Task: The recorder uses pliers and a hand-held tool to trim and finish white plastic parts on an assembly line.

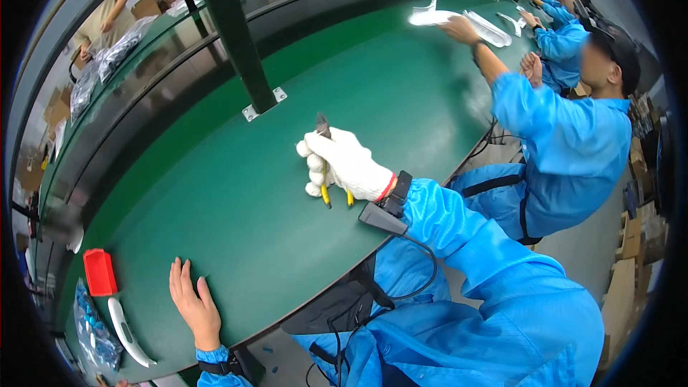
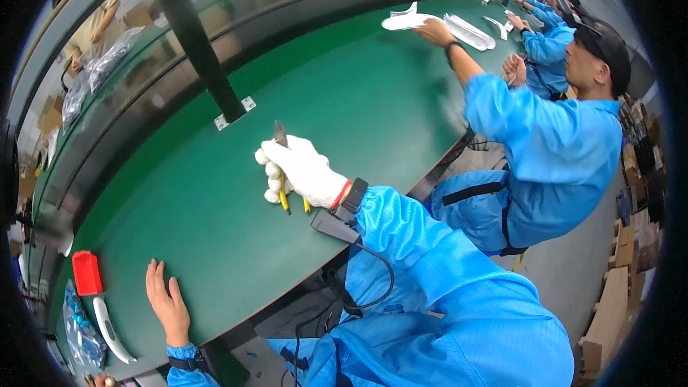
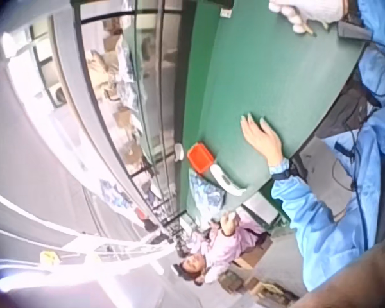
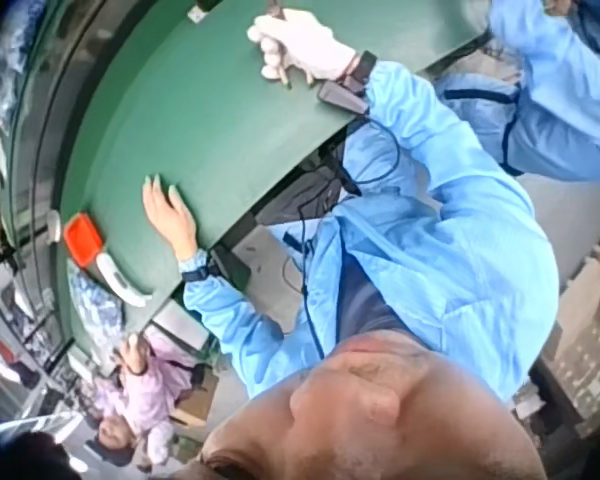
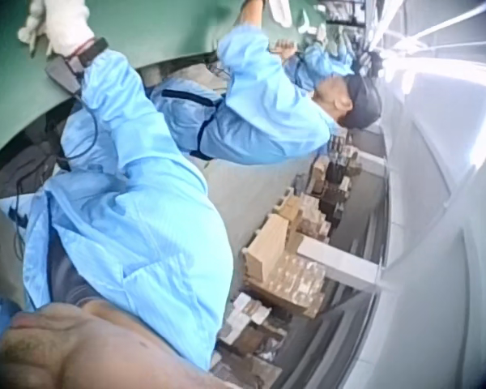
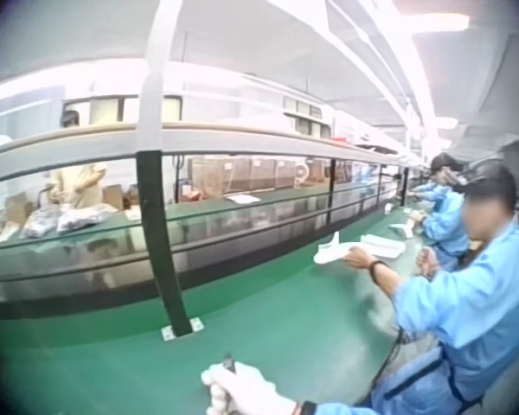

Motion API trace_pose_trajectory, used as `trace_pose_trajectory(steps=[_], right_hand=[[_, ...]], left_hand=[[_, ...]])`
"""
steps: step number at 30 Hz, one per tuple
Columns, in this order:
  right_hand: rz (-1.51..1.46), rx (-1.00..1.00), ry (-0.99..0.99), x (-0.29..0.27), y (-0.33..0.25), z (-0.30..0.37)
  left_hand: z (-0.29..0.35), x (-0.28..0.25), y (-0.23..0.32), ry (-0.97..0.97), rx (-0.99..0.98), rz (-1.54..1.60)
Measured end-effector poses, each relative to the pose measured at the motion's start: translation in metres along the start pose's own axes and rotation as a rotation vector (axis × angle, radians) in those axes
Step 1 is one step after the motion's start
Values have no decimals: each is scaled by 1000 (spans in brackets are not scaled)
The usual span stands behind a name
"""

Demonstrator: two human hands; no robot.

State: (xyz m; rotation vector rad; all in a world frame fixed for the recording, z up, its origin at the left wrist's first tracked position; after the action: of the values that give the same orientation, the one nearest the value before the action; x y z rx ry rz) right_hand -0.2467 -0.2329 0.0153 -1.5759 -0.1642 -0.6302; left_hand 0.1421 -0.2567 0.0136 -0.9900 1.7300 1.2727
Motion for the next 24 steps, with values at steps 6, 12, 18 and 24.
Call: trace_pose_trajectory(steps=[6, 12, 18, 24], right_hand=[[-133, -19, -49, 5, 8, -4], [-59, -76, -104, 49, 28, 6], [159, 15, -520, 159, 82, 42], [563, -262, -701, 207, 83, 49]], left_hand=[[3, -2, -10, 49, 37, 27], [15, -12, 30, 158, 79, 270], [20, 9, 69, 88, -28, 363], [35, -7, -8, 47, -340, 329]])
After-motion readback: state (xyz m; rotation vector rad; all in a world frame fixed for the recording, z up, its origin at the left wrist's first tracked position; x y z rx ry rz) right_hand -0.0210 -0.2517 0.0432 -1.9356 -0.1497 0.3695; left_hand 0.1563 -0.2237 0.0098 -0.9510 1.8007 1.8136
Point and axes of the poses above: each hand's wrist, its own z-axis away from the middle knuckle, its own x-axis out of the palm, y = z × x, the point moved 7 cm from there along -z, towards the middle knuckle, and after that the axes turned 14 degrees about -x, right-handed, at the moved point
